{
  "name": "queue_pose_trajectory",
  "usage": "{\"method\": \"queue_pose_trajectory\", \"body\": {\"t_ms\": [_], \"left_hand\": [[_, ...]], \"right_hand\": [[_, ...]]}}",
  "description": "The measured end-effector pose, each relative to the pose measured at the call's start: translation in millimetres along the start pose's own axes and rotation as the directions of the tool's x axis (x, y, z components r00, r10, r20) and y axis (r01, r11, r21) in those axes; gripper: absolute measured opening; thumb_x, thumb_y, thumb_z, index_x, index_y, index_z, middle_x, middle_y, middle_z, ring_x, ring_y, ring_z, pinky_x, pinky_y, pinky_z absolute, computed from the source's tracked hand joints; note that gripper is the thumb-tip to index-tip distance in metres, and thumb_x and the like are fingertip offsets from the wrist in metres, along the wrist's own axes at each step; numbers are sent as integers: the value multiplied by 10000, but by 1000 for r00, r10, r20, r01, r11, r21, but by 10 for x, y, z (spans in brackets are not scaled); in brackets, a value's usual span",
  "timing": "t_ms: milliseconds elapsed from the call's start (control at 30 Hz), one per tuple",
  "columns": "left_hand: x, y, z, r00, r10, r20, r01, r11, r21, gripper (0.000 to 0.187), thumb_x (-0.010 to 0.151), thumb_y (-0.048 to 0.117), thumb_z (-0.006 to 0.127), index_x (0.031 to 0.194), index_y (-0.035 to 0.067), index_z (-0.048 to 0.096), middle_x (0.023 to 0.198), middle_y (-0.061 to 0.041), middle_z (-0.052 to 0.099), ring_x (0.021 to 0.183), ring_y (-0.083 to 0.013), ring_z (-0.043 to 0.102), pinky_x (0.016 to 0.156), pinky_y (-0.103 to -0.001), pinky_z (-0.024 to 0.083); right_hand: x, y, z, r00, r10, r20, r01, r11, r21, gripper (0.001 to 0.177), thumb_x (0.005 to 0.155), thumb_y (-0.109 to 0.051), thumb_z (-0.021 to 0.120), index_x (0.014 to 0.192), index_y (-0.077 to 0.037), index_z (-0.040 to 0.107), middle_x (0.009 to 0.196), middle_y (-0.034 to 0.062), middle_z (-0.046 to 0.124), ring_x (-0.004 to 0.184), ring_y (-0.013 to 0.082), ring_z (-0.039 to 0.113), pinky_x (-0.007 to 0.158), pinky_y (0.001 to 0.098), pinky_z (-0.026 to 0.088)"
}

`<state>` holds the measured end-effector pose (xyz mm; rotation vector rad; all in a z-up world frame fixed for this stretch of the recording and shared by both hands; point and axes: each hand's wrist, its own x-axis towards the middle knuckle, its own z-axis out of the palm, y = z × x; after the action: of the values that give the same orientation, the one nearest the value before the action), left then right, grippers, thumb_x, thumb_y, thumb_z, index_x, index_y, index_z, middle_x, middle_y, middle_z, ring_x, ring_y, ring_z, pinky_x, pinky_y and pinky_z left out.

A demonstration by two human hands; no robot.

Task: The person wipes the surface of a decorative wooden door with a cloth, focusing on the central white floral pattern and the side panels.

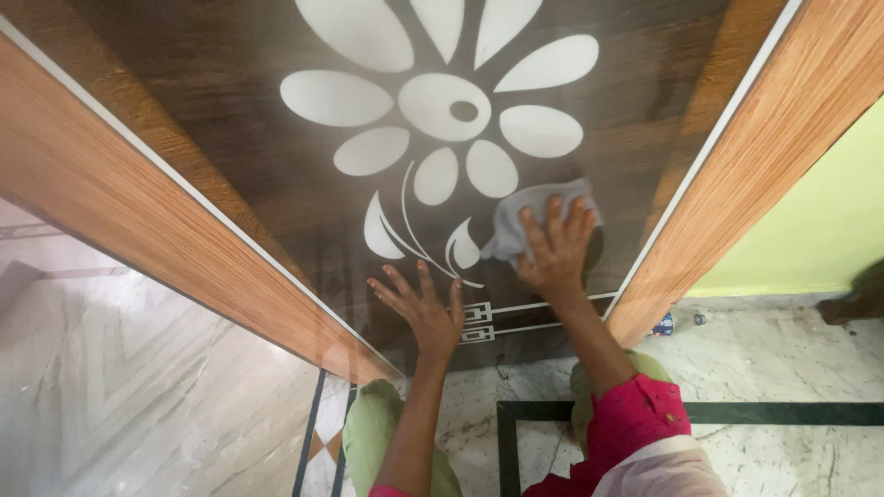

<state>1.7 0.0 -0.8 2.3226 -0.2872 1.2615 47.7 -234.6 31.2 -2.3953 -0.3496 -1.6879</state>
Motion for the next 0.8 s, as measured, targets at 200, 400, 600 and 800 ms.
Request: {"method": "queue_pose_trajectory", "body": {"t_ms": [200,400,600,800], "left_hand": [[-62,-24,32,1000,2,11,-2,1000,-7,871,1039,446,625,1679,328,45,1727,-198,-147,1536,-589,-158,1171,-847,40],[-75,-42,49,1000,-8,23,8,1000,-13,861,1041,441,621,1686,316,64,1724,-191,-153,1535,-574,-168,1183,-834,29],[-46,-2,28,1000,-10,9,10,1000,-2,844,1044,439,603,1683,292,70,1724,-190,-151,1532,-571,-174,1174,-841,17],[-55,14,45,1000,-14,-1,14,1000,-17,845,1051,437,592,1684,268,59,1718,-207,-157,1528,-584,-173,1168,-844,16]], "right_hand": [[185,549,-472,979,188,-78,-184,982,47,575,1162,-460,266,1701,-288,164,1776,80,45,1648,367,6,1310,634,30],[33,1162,-653,894,389,-221,-405,914,-29,602,1168,-503,240,1703,-251,130,1797,84,51,1639,337,50,1340,609,55],[-177,1378,-1050,755,640,-145,-639,767,59,672,1191,-478,257,1709,-66,138,1773,217,65,1672,436,113,1401,552,167],[-402,1316,-956,626,779,-43,-779,627,19,697,1156,-437,267,1659,5,74,1726,277,12,1593,488,139,1300,525,252]]}}
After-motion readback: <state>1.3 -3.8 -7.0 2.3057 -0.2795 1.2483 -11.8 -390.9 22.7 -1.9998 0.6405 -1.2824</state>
